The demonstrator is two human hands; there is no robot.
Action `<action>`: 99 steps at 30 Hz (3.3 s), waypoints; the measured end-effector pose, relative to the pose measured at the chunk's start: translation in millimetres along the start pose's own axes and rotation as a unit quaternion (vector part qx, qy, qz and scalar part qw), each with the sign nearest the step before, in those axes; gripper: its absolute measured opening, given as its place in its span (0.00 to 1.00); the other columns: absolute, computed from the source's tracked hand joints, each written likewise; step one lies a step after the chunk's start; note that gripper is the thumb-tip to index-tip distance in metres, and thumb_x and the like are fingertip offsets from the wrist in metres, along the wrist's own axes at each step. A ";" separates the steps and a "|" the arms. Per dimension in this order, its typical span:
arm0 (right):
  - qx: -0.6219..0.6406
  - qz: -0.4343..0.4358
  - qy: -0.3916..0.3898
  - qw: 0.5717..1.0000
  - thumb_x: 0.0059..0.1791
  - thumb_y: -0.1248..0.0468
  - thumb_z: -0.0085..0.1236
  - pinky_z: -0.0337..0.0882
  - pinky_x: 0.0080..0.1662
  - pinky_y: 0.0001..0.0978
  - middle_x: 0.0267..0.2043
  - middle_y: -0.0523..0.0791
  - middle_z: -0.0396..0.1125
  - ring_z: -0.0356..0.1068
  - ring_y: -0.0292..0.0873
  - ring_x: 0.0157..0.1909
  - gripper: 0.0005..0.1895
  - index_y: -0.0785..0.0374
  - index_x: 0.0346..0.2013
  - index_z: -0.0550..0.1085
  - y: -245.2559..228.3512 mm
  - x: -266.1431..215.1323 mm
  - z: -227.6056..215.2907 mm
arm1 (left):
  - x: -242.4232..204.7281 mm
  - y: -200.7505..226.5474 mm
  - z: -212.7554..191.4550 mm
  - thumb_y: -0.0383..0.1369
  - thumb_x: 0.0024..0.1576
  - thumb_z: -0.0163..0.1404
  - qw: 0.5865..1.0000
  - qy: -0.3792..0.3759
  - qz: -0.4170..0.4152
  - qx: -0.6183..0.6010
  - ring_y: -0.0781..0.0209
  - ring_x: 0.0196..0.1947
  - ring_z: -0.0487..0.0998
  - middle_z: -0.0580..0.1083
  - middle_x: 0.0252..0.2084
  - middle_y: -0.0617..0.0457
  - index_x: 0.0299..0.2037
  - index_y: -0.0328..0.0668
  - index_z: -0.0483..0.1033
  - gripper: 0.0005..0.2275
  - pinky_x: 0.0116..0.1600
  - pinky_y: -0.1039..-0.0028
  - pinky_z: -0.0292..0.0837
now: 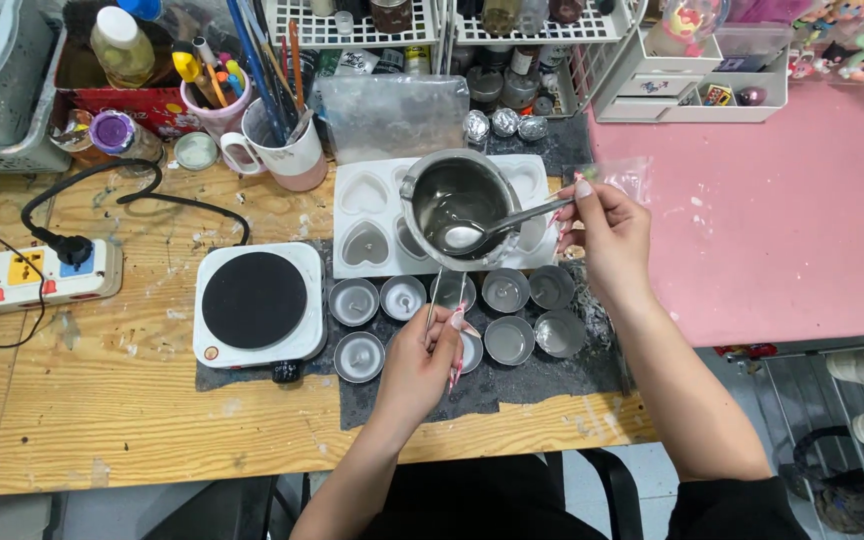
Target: Pouring melted wax into small metal containers to make candles.
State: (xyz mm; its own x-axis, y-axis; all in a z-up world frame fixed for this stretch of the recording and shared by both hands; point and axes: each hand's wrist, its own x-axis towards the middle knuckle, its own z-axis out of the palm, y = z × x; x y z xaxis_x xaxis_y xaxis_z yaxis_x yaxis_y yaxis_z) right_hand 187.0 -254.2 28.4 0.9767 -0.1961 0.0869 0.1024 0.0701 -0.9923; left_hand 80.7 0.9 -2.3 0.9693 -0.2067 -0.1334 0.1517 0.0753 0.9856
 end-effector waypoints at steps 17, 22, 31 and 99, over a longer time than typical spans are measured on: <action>0.029 -0.059 0.059 0.996 0.62 0.61 0.50 0.73 0.30 0.26 0.32 0.45 0.70 0.70 0.34 0.30 0.13 0.70 0.44 0.76 3.0 52.0 -20.9 | 19.8 11.8 -17.4 0.35 0.66 0.45 0.993 0.105 -0.032 0.039 0.75 0.17 0.66 0.69 0.19 0.58 0.41 0.34 0.72 0.10 0.22 0.79 0.60; -0.032 -0.083 0.056 0.994 0.62 0.61 0.49 0.76 0.31 0.27 0.33 0.44 0.70 0.70 0.33 0.30 0.14 0.70 0.45 0.75 11.9 55.0 -10.5 | 23.1 0.3 -25.5 0.34 0.66 0.46 0.992 0.126 -0.008 0.027 0.75 0.18 0.66 0.69 0.20 0.58 0.41 0.34 0.72 0.09 0.24 0.80 0.61; -0.222 -0.193 0.016 0.956 0.61 0.69 0.51 0.77 0.33 0.27 0.37 0.46 0.73 0.73 0.35 0.32 0.09 0.71 0.48 0.77 -8.4 27.5 19.0 | 22.5 -2.7 -29.3 0.33 0.66 0.46 0.992 0.125 -0.001 0.023 0.75 0.20 0.66 0.69 0.21 0.58 0.42 0.34 0.72 0.08 0.25 0.81 0.61; -0.061 -0.165 0.022 0.984 0.63 0.68 0.47 0.79 0.38 0.28 0.38 0.47 0.72 0.75 0.36 0.37 0.10 0.72 0.50 0.74 -31.3 15.2 20.1 | 19.4 14.8 -20.2 0.34 0.66 0.45 0.987 0.143 -0.010 0.073 0.73 0.19 0.68 0.70 0.20 0.57 0.41 0.35 0.72 0.09 0.25 0.78 0.62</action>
State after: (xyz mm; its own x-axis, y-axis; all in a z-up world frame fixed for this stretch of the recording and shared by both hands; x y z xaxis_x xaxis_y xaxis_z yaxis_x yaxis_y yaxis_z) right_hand 202.4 -239.8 62.6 0.8846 -0.2305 0.4053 0.3868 -0.1225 -0.9140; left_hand 105.7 17.7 7.5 0.9845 0.0788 -0.1569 0.1626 -0.0719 0.9841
